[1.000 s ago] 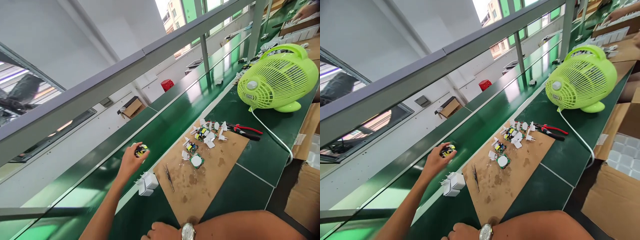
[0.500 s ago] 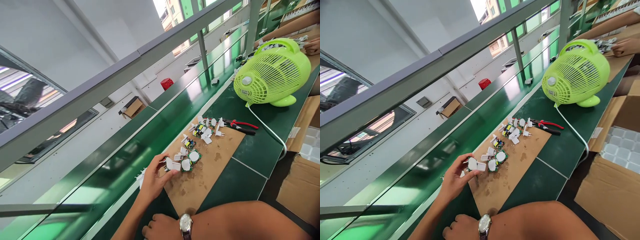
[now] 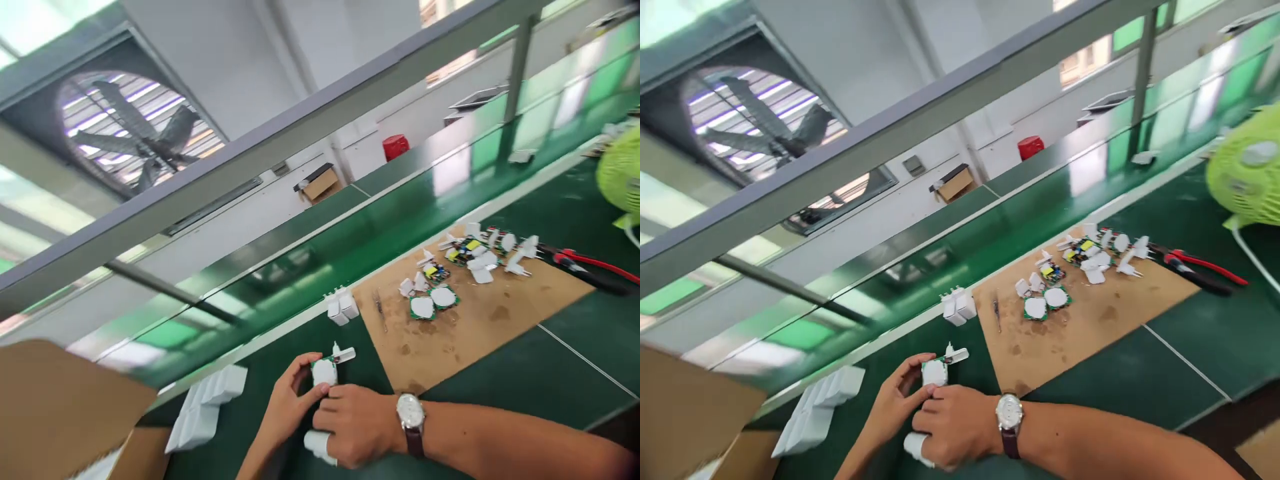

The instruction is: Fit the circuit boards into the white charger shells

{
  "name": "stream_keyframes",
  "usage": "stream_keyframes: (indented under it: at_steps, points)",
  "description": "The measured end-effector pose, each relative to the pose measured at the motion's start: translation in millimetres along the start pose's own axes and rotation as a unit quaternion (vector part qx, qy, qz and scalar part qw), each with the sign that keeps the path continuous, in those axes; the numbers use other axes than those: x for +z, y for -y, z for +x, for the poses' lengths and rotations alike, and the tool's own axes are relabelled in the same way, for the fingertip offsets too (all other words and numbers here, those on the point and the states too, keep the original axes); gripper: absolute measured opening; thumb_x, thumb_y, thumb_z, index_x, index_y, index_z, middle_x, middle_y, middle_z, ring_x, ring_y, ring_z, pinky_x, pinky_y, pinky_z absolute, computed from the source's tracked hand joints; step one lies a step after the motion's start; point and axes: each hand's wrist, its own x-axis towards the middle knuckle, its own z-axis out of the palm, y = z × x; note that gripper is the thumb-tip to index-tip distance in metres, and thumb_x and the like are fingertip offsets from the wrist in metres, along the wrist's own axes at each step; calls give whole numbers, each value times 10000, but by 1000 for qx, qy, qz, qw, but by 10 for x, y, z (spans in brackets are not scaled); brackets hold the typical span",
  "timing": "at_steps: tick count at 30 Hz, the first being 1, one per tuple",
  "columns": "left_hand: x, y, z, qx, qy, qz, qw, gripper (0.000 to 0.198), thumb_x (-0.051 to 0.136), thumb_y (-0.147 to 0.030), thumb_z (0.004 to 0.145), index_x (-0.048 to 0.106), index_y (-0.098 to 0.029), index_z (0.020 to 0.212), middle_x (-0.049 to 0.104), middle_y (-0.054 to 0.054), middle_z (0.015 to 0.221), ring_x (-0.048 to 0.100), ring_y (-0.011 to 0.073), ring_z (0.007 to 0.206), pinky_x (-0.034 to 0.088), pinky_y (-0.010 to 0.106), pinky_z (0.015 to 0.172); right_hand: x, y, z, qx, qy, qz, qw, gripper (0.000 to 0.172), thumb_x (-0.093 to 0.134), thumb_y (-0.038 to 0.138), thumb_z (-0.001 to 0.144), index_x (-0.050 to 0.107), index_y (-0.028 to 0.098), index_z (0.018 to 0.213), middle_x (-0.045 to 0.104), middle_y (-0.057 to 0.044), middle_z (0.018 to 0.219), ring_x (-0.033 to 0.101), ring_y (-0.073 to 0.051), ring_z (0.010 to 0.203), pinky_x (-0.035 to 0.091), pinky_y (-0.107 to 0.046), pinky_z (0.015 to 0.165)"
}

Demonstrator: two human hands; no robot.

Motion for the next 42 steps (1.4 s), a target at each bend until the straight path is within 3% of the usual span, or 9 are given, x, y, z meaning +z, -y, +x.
stream_keyframes:
  at_steps: [5, 9, 13, 18, 23, 26, 30, 36, 42]
  points:
    - [-535, 218, -292, 64, -122, 183, 973, 344, 703, -494, 872, 736, -270, 1131, 719, 111, 1277, 663, 314, 1215, 504, 522, 1108, -114, -95, -1, 88, -38, 30, 995, 219, 563, 263, 1001, 637, 145, 1170, 686, -107, 1065, 618, -228, 934, 508, -390, 842]
    - [-1081, 489, -465, 56, -271, 386, 880, 293, 639, -383, 913, 728, -242, 1153, 678, 154, 1306, 541, 383, 1327, 392, 609, 1170, -84, -191, -19, 162, -7, 38, 986, 289, 635, 242, 951, 624, 145, 1224, 643, -171, 1276, 580, -316, 1190, 496, -501, 1008]
    - [-1294, 744, -478, -30, -273, 481, 833, 245, 606, -232, 900, 749, -211, 1098, 597, 198, 1419, 401, 451, 1440, 384, 676, 1121, 35, -231, -5, 165, 60, 8, 985, 329, 717, 310, 905, 668, 155, 1191, 622, -167, 1373, 495, -377, 1349, 400, -583, 1139]
    - [-1122, 713, -291, 9, -224, 425, 877, 142, 594, -238, 906, 731, -203, 885, 630, 163, 1389, 447, 409, 1422, 385, 625, 1143, 36, -265, 29, 153, 59, -7, 986, 214, 530, 160, 995, 680, 195, 1143, 715, -121, 1194, 643, -279, 1099, 378, -578, 1133]
    - [-621, 372, -152, 102, -94, 255, 957, 213, 607, -396, 926, 667, -212, 838, 598, 135, 1443, 574, 310, 1313, 479, 462, 1106, -179, -371, 82, 239, 8, 40, 970, 294, 427, 229, 1075, 637, 223, 1281, 715, -52, 882, 645, -219, 853, 496, -443, 950]
    - [-306, 225, -70, 147, -40, 188, 970, 144, 591, -328, 936, 650, -209, 880, 568, 138, 1467, 648, 261, 1216, 528, 404, 1048, -245, -473, 93, 257, 27, 55, 964, 348, 431, 263, 1082, 575, 238, 1398, 723, -73, 997, 654, -237, 930, 526, -428, 910]
    - [-70, 232, 20, 182, -71, 154, 969, 83, 598, -276, 933, 623, -209, 891, 583, 142, 1438, 678, 236, 1146, 553, 379, 1005, -213, -577, -3, 240, 45, 91, 965, 508, 511, 281, 1045, 402, 244, 1540, 644, -130, 1316, 590, -284, 1221, 539, -479, 997]
    - [-70, 339, -54, 227, -130, 189, 947, 100, 607, -283, 956, 658, -199, 976, 576, 169, 1455, 613, 284, 1270, 521, 440, 1057, -289, -595, -45, 192, 118, 46, 973, 759, 646, 297, 963, 264, 190, 1610, 501, -166, 1533, 388, -356, 1447, 415, -604, 1157]
    - [-34, 235, -155, 337, -98, 305, 885, 367, 743, -425, 894, 687, -253, 1213, 557, 133, 1524, 426, 378, 1467, 339, 570, 1205, -386, -582, -3, 175, 101, 19, 979, 562, 602, 298, 999, 419, 227, 1526, 714, -112, 1132, 598, -317, 1068, 515, -566, 973]
